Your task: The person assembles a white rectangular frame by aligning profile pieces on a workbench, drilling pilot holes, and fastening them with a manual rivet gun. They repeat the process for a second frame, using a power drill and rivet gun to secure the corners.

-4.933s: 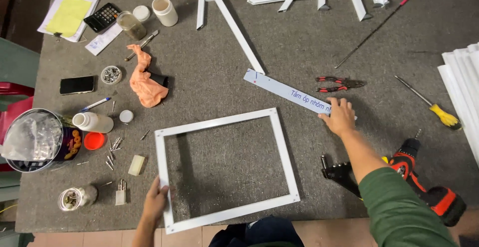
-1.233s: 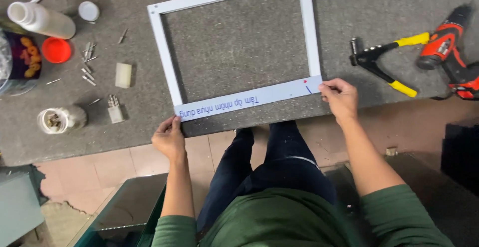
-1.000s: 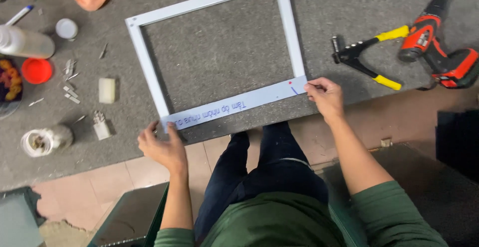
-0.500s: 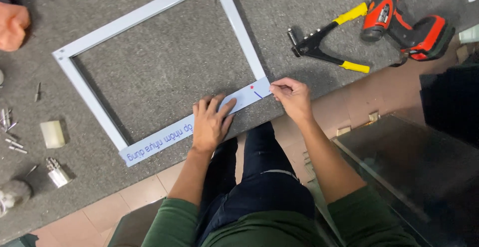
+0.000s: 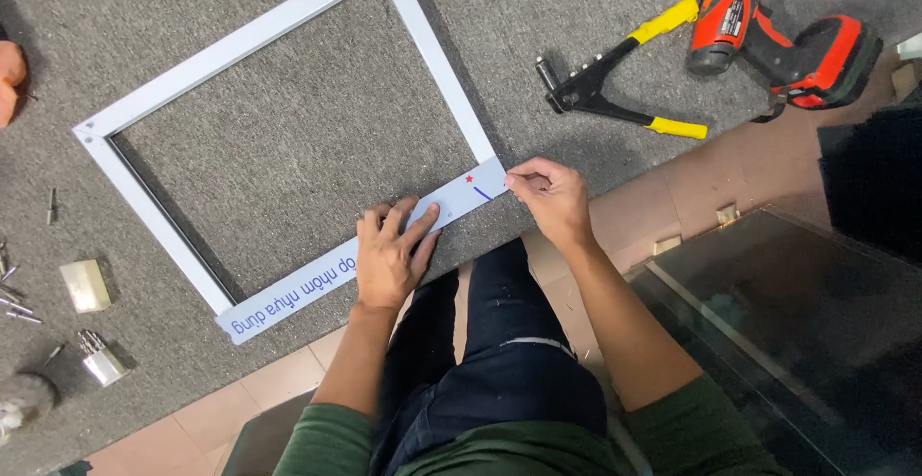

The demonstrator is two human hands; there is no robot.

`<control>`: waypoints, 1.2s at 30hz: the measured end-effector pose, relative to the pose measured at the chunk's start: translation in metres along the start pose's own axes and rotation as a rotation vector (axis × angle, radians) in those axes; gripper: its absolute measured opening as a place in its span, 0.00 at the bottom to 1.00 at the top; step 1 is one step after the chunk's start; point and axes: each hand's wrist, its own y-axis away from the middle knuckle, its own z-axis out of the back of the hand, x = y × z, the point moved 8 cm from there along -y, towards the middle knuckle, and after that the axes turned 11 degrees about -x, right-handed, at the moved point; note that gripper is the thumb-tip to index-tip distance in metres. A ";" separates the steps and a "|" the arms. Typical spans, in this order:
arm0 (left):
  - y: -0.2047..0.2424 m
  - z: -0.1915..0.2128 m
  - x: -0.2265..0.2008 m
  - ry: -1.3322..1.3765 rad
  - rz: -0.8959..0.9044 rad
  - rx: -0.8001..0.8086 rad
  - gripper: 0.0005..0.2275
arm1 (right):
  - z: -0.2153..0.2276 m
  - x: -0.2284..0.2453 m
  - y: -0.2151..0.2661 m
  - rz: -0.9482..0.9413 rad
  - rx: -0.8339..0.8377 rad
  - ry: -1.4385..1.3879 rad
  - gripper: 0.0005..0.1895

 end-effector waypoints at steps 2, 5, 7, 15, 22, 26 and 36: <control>0.000 -0.001 0.001 0.008 0.009 -0.007 0.13 | 0.000 -0.001 0.000 -0.009 0.002 0.009 0.07; 0.001 -0.001 0.002 0.011 0.008 -0.020 0.13 | -0.001 0.000 0.000 -0.007 0.011 0.044 0.07; 0.001 -0.002 0.003 0.024 0.013 -0.025 0.13 | 0.000 0.003 0.000 -0.009 0.017 0.048 0.07; -0.003 0.005 0.000 0.033 0.027 -0.048 0.12 | 0.000 -0.001 0.003 -0.031 0.020 0.093 0.07; -0.009 0.010 -0.006 -0.027 0.028 -0.040 0.12 | 0.066 0.038 -0.016 0.259 -0.282 0.187 0.10; -0.004 0.004 -0.004 -0.069 0.022 -0.055 0.12 | 0.178 0.098 -0.065 0.561 -0.573 0.366 0.17; -0.006 0.001 -0.002 -0.055 -0.023 0.005 0.18 | 0.258 0.005 -0.248 0.301 -0.138 1.066 0.37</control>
